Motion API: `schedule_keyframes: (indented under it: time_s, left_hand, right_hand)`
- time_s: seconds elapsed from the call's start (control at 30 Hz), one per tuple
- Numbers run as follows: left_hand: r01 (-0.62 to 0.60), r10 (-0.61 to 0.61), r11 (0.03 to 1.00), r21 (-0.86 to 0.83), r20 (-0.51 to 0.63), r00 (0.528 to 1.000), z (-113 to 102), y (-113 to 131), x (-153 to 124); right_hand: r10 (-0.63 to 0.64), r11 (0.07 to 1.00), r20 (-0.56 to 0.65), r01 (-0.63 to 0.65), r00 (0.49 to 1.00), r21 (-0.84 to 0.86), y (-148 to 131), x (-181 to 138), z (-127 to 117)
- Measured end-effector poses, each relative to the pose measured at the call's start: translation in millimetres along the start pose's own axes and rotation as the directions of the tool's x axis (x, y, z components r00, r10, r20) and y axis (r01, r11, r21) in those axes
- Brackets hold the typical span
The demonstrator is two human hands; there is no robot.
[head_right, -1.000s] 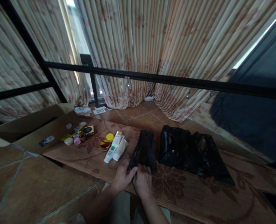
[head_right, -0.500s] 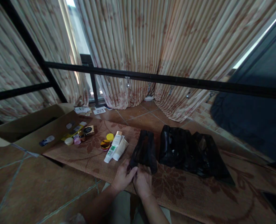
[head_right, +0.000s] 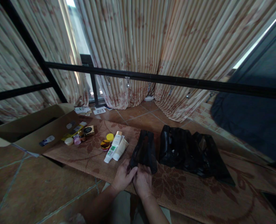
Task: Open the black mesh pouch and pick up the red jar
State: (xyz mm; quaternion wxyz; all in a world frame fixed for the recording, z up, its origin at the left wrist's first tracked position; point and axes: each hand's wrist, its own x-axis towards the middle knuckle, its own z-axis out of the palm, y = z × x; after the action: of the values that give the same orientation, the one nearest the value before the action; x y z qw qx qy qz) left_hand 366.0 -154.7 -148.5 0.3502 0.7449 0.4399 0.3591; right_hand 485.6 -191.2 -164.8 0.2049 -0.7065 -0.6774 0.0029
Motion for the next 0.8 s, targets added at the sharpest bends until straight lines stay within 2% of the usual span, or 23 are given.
schedule_keyframes:
  time_s: [0.8]
  left_hand:
    - [0.009, -0.009, 0.998, -0.055, -0.008, 1.0, -1.4, 2.7, -0.1]
  right_hand:
    - [-0.02, 1.0, -0.031, 0.02, 0.999, -0.003, 0.4, -0.1, 1.1]
